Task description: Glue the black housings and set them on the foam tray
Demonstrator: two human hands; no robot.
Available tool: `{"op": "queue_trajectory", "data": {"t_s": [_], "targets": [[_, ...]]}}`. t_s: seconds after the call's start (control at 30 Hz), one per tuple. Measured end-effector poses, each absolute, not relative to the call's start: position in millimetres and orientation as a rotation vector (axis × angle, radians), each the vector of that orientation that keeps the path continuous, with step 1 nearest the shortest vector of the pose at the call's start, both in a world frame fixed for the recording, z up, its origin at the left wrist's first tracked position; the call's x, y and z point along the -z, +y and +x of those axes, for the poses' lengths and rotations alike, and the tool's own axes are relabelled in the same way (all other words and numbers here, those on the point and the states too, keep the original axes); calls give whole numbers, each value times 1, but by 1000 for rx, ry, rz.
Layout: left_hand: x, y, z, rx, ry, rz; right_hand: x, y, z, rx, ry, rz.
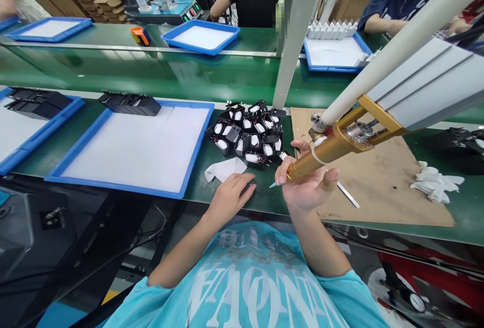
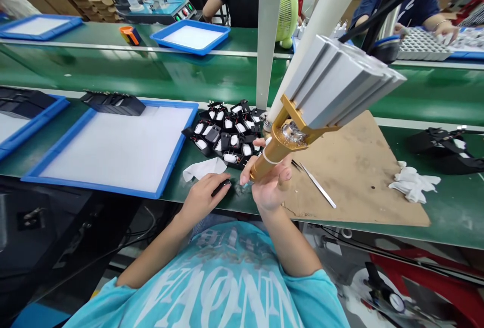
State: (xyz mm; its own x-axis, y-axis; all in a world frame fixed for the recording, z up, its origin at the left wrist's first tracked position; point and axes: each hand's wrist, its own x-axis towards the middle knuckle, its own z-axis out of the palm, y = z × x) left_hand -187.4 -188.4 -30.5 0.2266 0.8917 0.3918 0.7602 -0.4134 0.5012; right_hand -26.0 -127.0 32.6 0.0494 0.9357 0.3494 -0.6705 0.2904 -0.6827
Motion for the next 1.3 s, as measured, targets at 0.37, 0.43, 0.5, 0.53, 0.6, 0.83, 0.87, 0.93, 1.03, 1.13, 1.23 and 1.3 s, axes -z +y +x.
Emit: {"op": "queue_trajectory", "data": {"t_s": [0.37,0.43,0.5,0.53,0.6,0.83,0.87,0.93,1.03,1.13,1.23,1.3], "targets": [[32,-192,-178,-382,1736,2471,-30,-124,-24,-1256,-854,-401],[27,-192,-184,-465,1689,2388,-30,-124,-23,-1250,-855,-415],[17,-190,-201,-622,1759,2238,-30,-124,-21,-1245,-860,-425],[12,-187,-215,-711,1843,2147,-29,-124,-20,-1243,-862,-428],[3,-177,-253,-851,2047,1973,-29,-124,-17,-1239,-859,-428],[2,-131,-379,-667,2264,1790,-29,-125,-20,-1273,-846,-401],[1,-130,-380,-689,2276,1855,-30,-125,-21,-1278,-845,-395],[-2,-132,-366,-848,2338,1976,-30,-125,-22,-1281,-846,-398],[-5,-139,-319,-994,2335,1889,-30,-126,-23,-1265,-849,-420],[4,-135,-275,-849,2146,1799,-30,-125,-23,-1262,-864,-440],[22,-120,-253,-884,2065,1830,-29,-125,-22,-1271,-873,-444],[30,-113,-250,-951,2118,1808,-29,-125,-22,-1270,-869,-436]]}}
